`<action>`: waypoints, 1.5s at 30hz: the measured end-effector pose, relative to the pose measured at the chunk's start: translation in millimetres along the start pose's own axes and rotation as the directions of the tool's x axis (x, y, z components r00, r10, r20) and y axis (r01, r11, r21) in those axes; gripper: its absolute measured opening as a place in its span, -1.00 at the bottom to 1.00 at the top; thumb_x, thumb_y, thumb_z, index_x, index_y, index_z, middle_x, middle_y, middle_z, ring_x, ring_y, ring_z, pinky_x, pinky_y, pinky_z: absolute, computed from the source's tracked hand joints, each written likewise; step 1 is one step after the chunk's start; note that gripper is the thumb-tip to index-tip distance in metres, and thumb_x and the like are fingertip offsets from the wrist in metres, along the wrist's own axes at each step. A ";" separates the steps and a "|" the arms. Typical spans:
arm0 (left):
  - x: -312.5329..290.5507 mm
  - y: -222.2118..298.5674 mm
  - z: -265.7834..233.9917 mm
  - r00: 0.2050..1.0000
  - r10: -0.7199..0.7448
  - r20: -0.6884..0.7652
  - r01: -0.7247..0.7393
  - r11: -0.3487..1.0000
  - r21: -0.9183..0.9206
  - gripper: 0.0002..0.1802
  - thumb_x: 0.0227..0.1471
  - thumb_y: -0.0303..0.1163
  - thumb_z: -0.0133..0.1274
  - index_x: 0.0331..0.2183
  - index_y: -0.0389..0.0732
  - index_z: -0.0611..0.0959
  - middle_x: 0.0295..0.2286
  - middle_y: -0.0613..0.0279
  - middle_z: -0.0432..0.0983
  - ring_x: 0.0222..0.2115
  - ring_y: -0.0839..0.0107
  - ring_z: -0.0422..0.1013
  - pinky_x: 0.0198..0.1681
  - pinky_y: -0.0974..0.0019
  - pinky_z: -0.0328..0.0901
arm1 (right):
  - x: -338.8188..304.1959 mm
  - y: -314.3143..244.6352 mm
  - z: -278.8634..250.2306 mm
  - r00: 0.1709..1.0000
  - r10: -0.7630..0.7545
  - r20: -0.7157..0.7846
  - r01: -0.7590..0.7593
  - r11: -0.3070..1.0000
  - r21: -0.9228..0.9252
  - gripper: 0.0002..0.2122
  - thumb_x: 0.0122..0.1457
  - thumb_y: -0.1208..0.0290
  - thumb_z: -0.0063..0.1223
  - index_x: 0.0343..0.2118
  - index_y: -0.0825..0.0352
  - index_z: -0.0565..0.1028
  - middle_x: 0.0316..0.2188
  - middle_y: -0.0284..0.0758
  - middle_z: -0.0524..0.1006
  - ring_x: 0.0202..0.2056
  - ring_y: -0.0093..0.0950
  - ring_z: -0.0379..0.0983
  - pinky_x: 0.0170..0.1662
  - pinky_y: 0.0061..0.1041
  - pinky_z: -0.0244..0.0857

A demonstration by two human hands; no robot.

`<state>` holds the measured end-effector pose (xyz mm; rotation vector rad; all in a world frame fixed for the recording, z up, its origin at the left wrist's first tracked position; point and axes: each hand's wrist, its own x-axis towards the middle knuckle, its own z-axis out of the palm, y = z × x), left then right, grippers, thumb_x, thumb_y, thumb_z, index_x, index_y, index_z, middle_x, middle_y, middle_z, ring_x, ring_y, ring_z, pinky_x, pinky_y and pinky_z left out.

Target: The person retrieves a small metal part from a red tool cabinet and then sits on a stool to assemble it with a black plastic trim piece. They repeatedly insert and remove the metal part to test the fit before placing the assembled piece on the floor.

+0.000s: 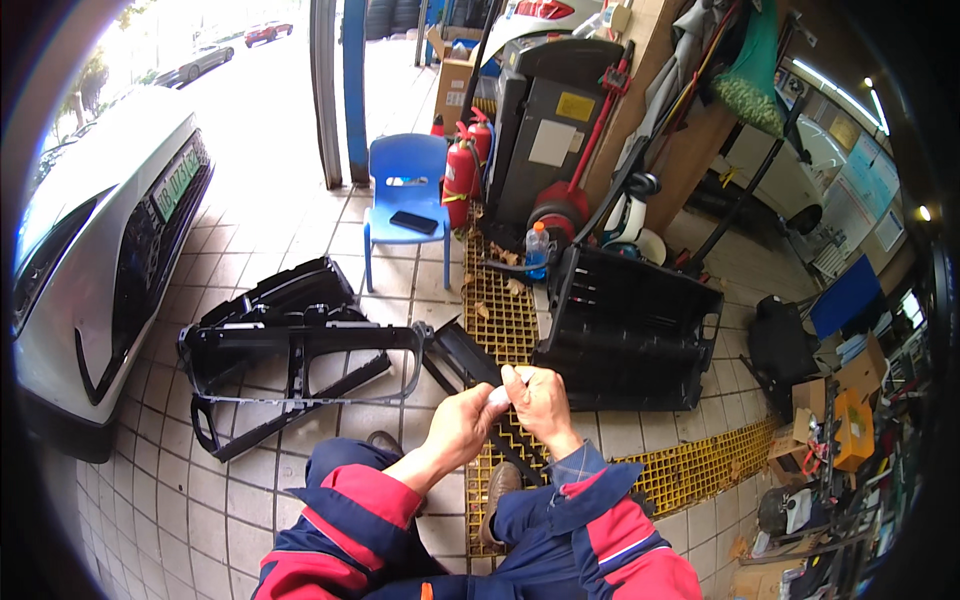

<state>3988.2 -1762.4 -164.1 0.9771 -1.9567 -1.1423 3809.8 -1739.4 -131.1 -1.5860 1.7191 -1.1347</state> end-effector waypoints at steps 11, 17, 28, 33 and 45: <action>-0.5 -12.5 -9.8 0.898 -0.100 0.428 0.392 0.623 -0.677 -0.58 0.40 -0.02 0.15 -0.13 -0.23 0.65 -0.43 0.29 0.62 -0.47 0.53 0.53 -0.41 0.41 0.42 | -3.5 -2.7 -6.1 0.989 -0.128 0.073 0.117 0.983 0.142 -0.59 0.45 0.23 0.13 -0.53 0.41 0.50 -0.69 -0.17 0.41 -0.66 -0.43 0.28 -0.52 -0.34 0.27; 3.6 -5.1 -26.0 0.635 0.271 0.723 0.634 0.353 -0.688 -0.43 0.35 0.07 0.15 -0.14 -0.36 0.70 -0.49 0.08 0.63 -0.55 0.31 0.58 -0.39 0.16 0.60 | -9.4 -36.9 -37.9 0.884 -0.385 0.266 0.351 0.921 0.167 -0.58 0.42 0.28 0.17 -0.57 0.39 0.41 -0.67 -0.24 0.30 -0.65 -0.41 0.22 -0.54 -0.34 0.15; 8.2 3.4 -10.8 0.818 0.030 0.575 0.449 0.591 -0.670 -0.70 0.43 -0.19 0.12 -0.06 -0.25 0.65 -0.32 0.21 0.66 -0.42 0.49 0.58 -0.26 0.37 0.53 | -8.7 -66.4 -75.7 0.935 -0.113 0.337 0.187 0.962 -0.198 -0.73 0.25 0.27 0.38 -0.39 0.39 0.61 -0.53 -0.18 0.57 -0.51 -0.35 0.53 -0.40 -0.36 0.39; 0.6 2.7 -25.6 0.758 0.173 0.629 0.532 0.394 -0.749 -0.64 0.44 -0.17 0.08 -0.01 -0.29 0.64 -0.32 0.11 0.68 -0.42 0.39 0.60 -0.28 0.32 0.52 | -10.6 -82.1 -76.9 0.872 -0.226 0.433 0.327 0.929 -0.172 -0.85 0.24 0.44 0.38 -0.26 0.39 0.62 -0.39 -0.32 0.59 -0.35 -0.53 0.54 -0.24 -0.50 0.41; -3.1 -1.0 -25.8 0.840 0.069 0.538 0.452 0.458 -0.765 -0.66 0.47 -0.14 0.06 -0.03 -0.25 0.62 -0.38 0.20 0.65 -0.49 0.44 0.58 -0.36 0.29 0.55 | -5.0 -101.0 -68.4 0.925 0.068 0.374 0.014 0.977 -0.212 -0.88 0.32 0.46 0.31 -0.23 0.41 0.66 -0.45 -0.38 0.64 -0.42 -0.69 0.51 -0.34 -0.62 0.41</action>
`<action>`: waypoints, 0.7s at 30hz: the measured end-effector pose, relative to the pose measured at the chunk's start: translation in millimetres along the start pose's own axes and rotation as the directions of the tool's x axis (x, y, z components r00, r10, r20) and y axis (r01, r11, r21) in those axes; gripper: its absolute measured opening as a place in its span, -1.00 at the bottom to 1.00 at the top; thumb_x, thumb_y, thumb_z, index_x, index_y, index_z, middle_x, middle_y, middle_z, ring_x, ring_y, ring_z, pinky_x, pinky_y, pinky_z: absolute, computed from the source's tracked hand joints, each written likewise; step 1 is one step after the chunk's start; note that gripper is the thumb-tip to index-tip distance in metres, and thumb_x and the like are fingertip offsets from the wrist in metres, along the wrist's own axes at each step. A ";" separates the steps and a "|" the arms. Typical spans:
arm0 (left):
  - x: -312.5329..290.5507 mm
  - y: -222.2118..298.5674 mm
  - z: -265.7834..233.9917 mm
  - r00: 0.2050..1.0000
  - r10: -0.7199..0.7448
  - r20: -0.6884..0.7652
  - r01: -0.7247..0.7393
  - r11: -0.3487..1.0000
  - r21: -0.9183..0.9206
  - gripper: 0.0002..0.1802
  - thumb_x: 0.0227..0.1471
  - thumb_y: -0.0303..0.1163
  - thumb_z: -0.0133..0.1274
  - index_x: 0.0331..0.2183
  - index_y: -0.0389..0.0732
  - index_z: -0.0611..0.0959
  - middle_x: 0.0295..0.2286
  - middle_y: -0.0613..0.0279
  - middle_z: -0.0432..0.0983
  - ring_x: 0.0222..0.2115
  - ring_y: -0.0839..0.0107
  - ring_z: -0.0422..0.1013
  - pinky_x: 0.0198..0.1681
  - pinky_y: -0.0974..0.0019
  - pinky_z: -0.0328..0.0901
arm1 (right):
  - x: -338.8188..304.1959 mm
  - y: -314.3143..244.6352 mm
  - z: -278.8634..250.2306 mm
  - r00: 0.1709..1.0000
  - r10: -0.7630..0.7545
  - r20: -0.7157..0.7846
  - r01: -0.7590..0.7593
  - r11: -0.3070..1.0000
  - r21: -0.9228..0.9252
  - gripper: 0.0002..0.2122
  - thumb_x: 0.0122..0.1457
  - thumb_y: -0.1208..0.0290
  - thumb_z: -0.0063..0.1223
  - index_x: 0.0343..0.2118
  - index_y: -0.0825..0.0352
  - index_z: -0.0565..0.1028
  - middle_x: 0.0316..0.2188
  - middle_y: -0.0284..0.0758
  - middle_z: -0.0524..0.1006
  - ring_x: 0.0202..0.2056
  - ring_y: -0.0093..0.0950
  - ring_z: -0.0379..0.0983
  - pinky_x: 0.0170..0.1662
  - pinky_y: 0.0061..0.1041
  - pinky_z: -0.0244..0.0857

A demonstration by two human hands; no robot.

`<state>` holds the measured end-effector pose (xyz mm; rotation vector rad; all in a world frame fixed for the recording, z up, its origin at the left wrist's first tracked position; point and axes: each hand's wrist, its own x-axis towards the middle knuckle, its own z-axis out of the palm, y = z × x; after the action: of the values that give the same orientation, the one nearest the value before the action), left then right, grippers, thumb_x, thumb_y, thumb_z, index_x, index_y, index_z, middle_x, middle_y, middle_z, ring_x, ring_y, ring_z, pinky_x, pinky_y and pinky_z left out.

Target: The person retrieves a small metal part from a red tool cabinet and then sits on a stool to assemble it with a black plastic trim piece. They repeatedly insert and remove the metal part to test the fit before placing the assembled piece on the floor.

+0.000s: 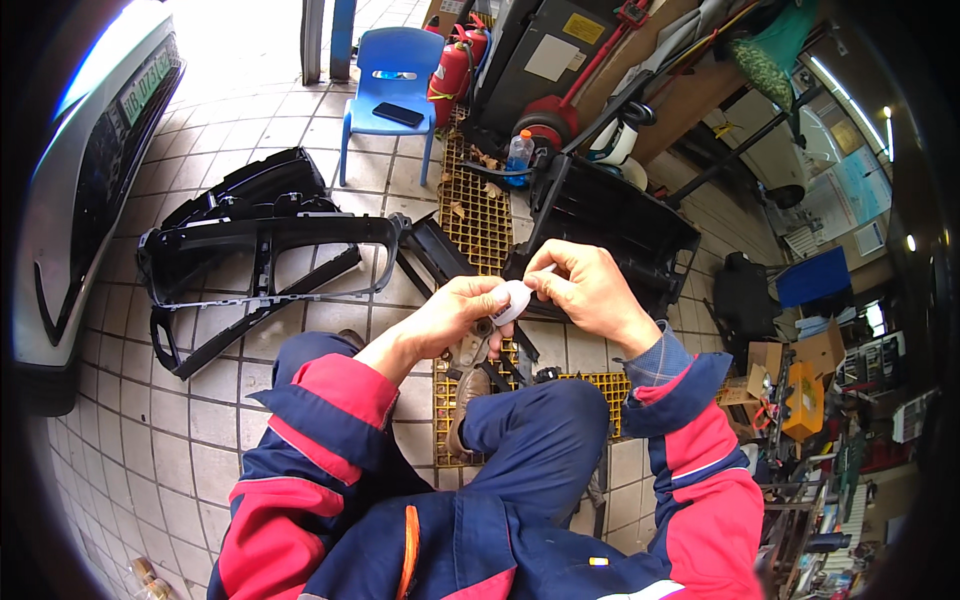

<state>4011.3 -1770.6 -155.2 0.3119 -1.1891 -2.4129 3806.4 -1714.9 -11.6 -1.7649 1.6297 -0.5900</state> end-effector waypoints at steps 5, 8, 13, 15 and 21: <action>-1.9 -0.6 1.3 1.000 0.001 0.002 -0.001 1.000 -0.012 -0.65 0.46 -0.14 0.08 -0.01 -0.25 0.62 -0.35 0.17 0.67 -0.49 0.45 0.58 -0.37 0.31 0.54 | 0.0 -1.0 0.0 0.984 -0.180 0.006 0.180 0.983 0.017 -0.88 0.32 0.47 0.28 -0.19 0.42 0.67 -0.35 -0.34 0.68 -0.36 -0.63 0.57 -0.28 -0.55 0.47; -2.3 -0.5 2.3 1.000 0.008 0.003 -0.008 1.000 -0.019 -0.64 0.45 -0.15 0.09 0.01 -0.26 0.62 -0.34 0.17 0.67 -0.49 0.45 0.58 -0.37 0.32 0.54 | -1.4 -6.9 0.1 0.999 -0.029 -0.020 0.029 1.000 -0.011 -0.85 0.29 0.45 0.29 -0.16 0.40 0.68 -0.34 -0.28 0.70 -0.33 -0.55 0.61 -0.23 -0.50 0.49; -1.9 0.1 3.5 1.000 0.011 0.017 -0.011 1.000 0.001 -0.66 0.43 -0.23 0.12 0.03 -0.29 0.61 -0.30 0.14 0.69 -0.49 0.46 0.58 -0.36 0.34 0.54 | -5.4 -13.1 -2.5 0.999 -0.033 0.018 0.035 0.993 -0.112 -0.84 0.24 0.49 0.28 -0.15 0.37 0.70 -0.33 -0.22 0.71 -0.29 -0.38 0.68 -0.17 -0.40 0.53; -2.7 0.6 4.7 1.000 0.009 -0.001 -0.009 1.000 -0.001 -0.69 0.42 -0.28 0.13 0.03 -0.30 0.62 -0.29 0.14 0.70 -0.49 0.46 0.58 -0.36 0.35 0.54 | -5.5 -12.9 -2.6 0.991 -0.132 0.031 0.134 0.987 -0.093 -0.84 0.21 0.50 0.30 -0.16 0.36 0.69 -0.31 -0.21 0.72 -0.26 -0.35 0.70 -0.12 -0.39 0.54; -4.7 2.8 7.2 1.000 0.018 -0.019 -0.018 1.000 0.021 -0.75 0.39 -0.42 0.11 0.02 -0.31 0.63 -0.24 0.12 0.70 -0.48 0.48 0.58 -0.33 0.35 0.53 | -8.0 -12.7 -0.2 0.996 -0.091 0.025 0.092 0.995 -0.039 -0.84 0.17 0.55 0.31 -0.18 0.39 0.68 -0.26 -0.20 0.71 -0.25 -0.36 0.69 -0.12 -0.38 0.55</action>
<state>4013.5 -1764.9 -148.6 0.3287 -1.2045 -2.3779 3814.1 -1706.8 -1.4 -1.8772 1.5620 -0.5800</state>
